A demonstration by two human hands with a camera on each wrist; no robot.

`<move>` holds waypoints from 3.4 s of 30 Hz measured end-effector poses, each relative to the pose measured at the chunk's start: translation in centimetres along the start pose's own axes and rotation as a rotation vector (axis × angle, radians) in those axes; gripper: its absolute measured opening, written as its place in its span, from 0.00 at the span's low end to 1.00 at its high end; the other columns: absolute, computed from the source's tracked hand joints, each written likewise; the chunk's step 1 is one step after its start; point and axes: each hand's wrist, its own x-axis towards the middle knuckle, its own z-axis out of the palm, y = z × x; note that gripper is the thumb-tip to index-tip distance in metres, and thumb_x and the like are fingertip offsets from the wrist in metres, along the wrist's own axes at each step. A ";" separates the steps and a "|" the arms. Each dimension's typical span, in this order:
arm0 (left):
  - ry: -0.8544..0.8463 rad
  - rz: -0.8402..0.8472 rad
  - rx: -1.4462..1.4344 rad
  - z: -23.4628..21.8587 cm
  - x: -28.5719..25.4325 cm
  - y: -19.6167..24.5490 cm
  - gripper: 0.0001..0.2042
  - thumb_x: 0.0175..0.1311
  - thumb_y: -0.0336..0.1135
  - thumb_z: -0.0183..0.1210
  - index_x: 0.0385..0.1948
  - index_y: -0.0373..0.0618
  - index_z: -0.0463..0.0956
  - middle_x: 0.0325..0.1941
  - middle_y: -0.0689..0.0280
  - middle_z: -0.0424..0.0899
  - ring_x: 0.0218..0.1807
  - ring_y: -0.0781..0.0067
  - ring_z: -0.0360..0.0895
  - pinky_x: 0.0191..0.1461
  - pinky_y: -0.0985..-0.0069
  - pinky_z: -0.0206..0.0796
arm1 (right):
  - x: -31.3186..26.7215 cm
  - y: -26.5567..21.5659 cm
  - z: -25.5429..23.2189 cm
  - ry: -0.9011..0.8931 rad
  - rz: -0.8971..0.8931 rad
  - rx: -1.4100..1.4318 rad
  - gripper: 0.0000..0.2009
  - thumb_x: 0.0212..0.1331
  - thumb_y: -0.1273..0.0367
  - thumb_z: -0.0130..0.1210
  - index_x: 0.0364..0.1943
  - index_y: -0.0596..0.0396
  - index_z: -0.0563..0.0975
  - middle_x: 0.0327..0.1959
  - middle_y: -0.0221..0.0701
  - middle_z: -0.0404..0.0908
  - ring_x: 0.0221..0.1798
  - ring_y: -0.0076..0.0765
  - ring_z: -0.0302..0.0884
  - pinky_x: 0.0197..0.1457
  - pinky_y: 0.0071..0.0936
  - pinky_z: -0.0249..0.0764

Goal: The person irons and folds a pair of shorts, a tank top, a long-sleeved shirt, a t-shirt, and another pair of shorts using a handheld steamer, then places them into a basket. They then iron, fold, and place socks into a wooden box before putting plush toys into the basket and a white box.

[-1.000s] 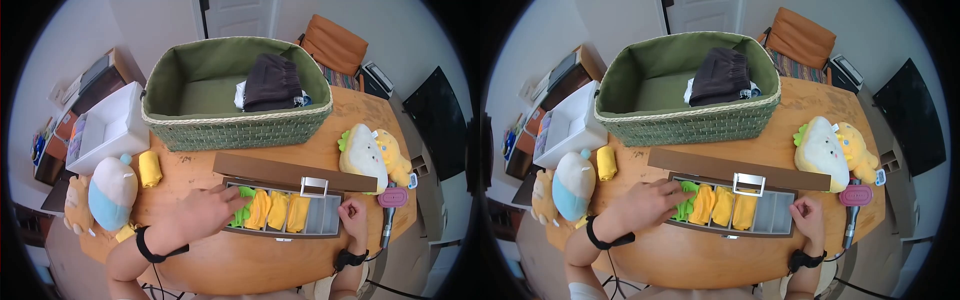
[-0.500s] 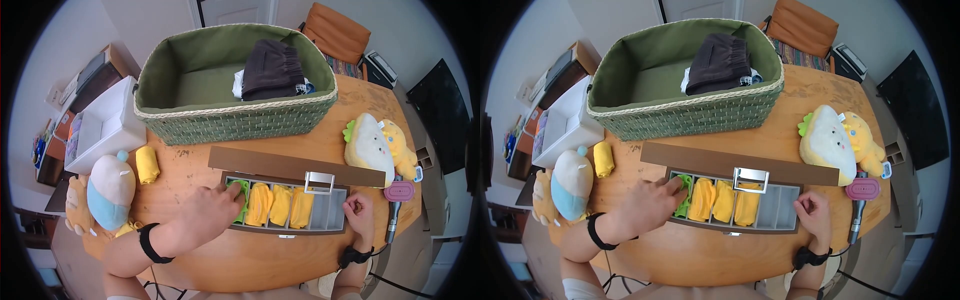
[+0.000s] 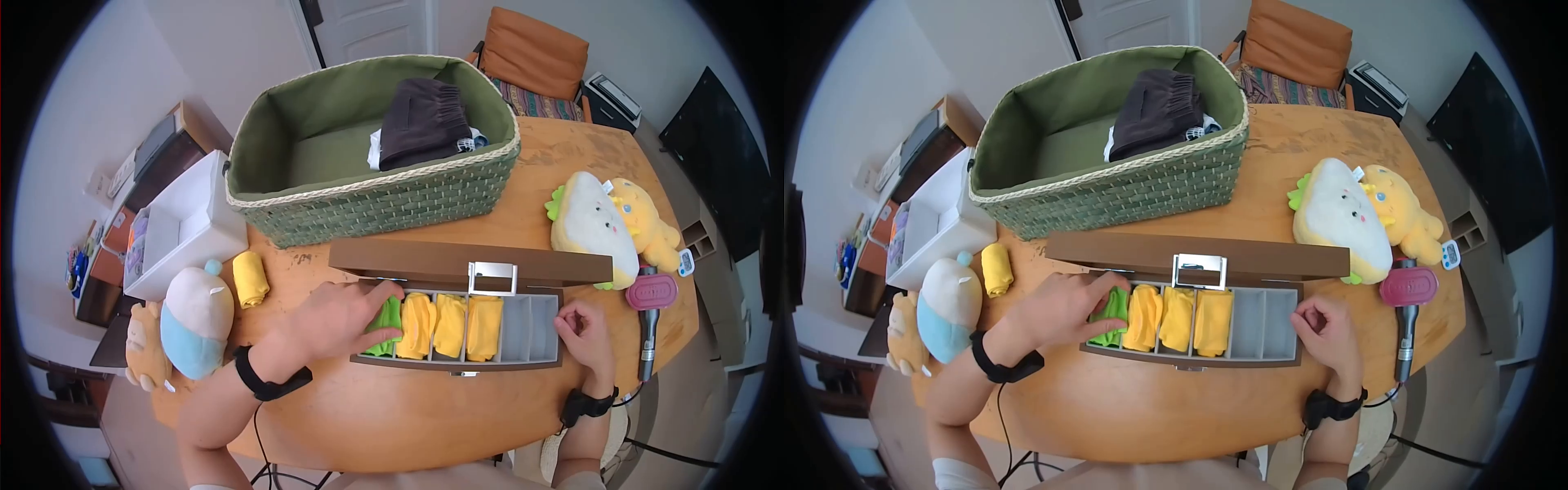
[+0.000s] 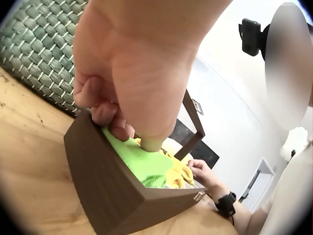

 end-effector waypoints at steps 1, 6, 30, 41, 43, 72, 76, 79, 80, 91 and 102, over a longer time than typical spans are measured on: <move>0.026 -0.047 0.107 0.3 -0.2 0.8 0.19 0.66 0.43 0.65 0.54 0.49 0.73 0.27 0.63 0.82 0.28 0.55 0.82 0.34 0.61 0.72 | 0.0 -0.2 -0.1 -0.010 -0.028 -0.030 0.07 0.55 0.75 0.66 0.27 0.57 0.77 0.17 0.26 0.66 0.21 0.22 0.63 0.26 0.24 0.58; 0.035 -0.118 0.035 0.4 -0.8 0.6 0.21 0.67 0.48 0.63 0.56 0.49 0.72 0.30 0.60 0.84 0.33 0.52 0.83 0.39 0.57 0.74 | 0.1 -1.1 -0.2 -0.011 -0.033 -0.023 0.07 0.56 0.74 0.66 0.27 0.58 0.78 0.16 0.25 0.66 0.20 0.22 0.62 0.25 0.25 0.58; 0.023 -0.095 0.451 2.2 1.8 7.7 0.11 0.64 0.38 0.63 0.41 0.42 0.76 0.41 0.61 0.83 0.42 0.58 0.85 0.36 0.62 0.78 | 0.2 -1.2 -0.1 -0.144 0.040 0.008 0.07 0.61 0.72 0.62 0.39 0.56 0.75 0.17 0.28 0.62 0.21 0.28 0.62 0.27 0.30 0.60; 0.109 0.057 0.410 3.7 3.9 8.3 0.16 0.60 0.39 0.67 0.47 0.43 0.79 0.50 0.66 0.77 0.56 0.64 0.76 0.52 0.63 0.75 | 0.1 -1.4 -0.5 -0.162 0.033 -0.028 0.08 0.61 0.70 0.63 0.40 0.55 0.76 0.16 0.30 0.64 0.20 0.31 0.63 0.25 0.32 0.59; 0.135 0.053 0.468 4.5 4.0 8.6 0.16 0.60 0.38 0.66 0.47 0.42 0.79 0.50 0.65 0.76 0.56 0.62 0.75 0.53 0.63 0.73 | 0.2 -1.6 -0.4 -0.167 -0.008 -0.038 0.08 0.61 0.71 0.63 0.40 0.55 0.76 0.17 0.27 0.64 0.21 0.28 0.63 0.26 0.31 0.58; 0.186 -0.977 0.211 3.9 -21.4 0.0 0.28 0.52 0.45 0.72 0.53 0.39 0.75 0.55 0.53 0.80 0.53 0.50 0.81 0.54 0.58 0.75 | -0.5 -1.7 0.0 -0.194 0.143 -0.016 0.07 0.65 0.78 0.56 0.45 0.56 0.73 0.26 0.17 0.56 0.29 0.13 0.54 0.31 0.17 0.52; 0.301 -0.752 0.287 4.4 -19.7 -1.2 0.26 0.50 0.40 0.69 0.51 0.40 0.78 0.54 0.52 0.82 0.51 0.48 0.80 0.57 0.59 0.74 | -0.4 -2.3 -0.2 -0.186 0.116 -0.001 0.06 0.66 0.77 0.56 0.44 0.57 0.74 0.26 0.17 0.56 0.29 0.13 0.54 0.31 0.16 0.52; 0.243 -0.916 0.233 2.1 -17.3 0.3 0.21 0.50 0.38 0.68 0.47 0.42 0.78 0.40 0.55 0.85 0.48 0.47 0.82 0.53 0.58 0.75 | -0.5 -2.1 -0.5 -0.125 0.140 0.074 0.05 0.67 0.77 0.57 0.43 0.57 0.75 0.26 0.16 0.57 0.29 0.13 0.55 0.32 0.15 0.53; 0.225 -0.844 0.099 1.2 -16.7 1.2 0.20 0.50 0.37 0.67 0.45 0.43 0.78 0.40 0.55 0.85 0.47 0.46 0.82 0.52 0.58 0.75 | -0.6 -1.1 -0.5 -0.043 0.088 0.124 0.05 0.65 0.77 0.58 0.42 0.57 0.77 0.23 0.18 0.62 0.26 0.14 0.58 0.29 0.17 0.56; -0.021 -0.031 -0.070 1.4 -1.3 11.4 0.29 0.49 0.31 0.74 0.49 0.40 0.63 0.41 0.49 0.82 0.46 0.45 0.82 0.47 0.57 0.74 | -2.3 -12.6 3.1 0.006 -0.580 -0.191 0.20 0.58 0.65 0.67 0.55 0.53 0.79 0.41 0.29 0.79 0.43 0.37 0.79 0.41 0.33 0.76; -0.043 0.154 -0.133 1.5 5.7 12.9 0.22 0.52 0.25 0.71 0.45 0.45 0.68 0.46 0.56 0.80 0.54 0.46 0.78 0.53 0.58 0.71 | -1.6 -12.7 1.4 -0.240 -0.216 -0.211 0.21 0.57 0.58 0.68 0.46 0.57 0.76 0.32 0.38 0.83 0.38 0.49 0.83 0.38 0.45 0.76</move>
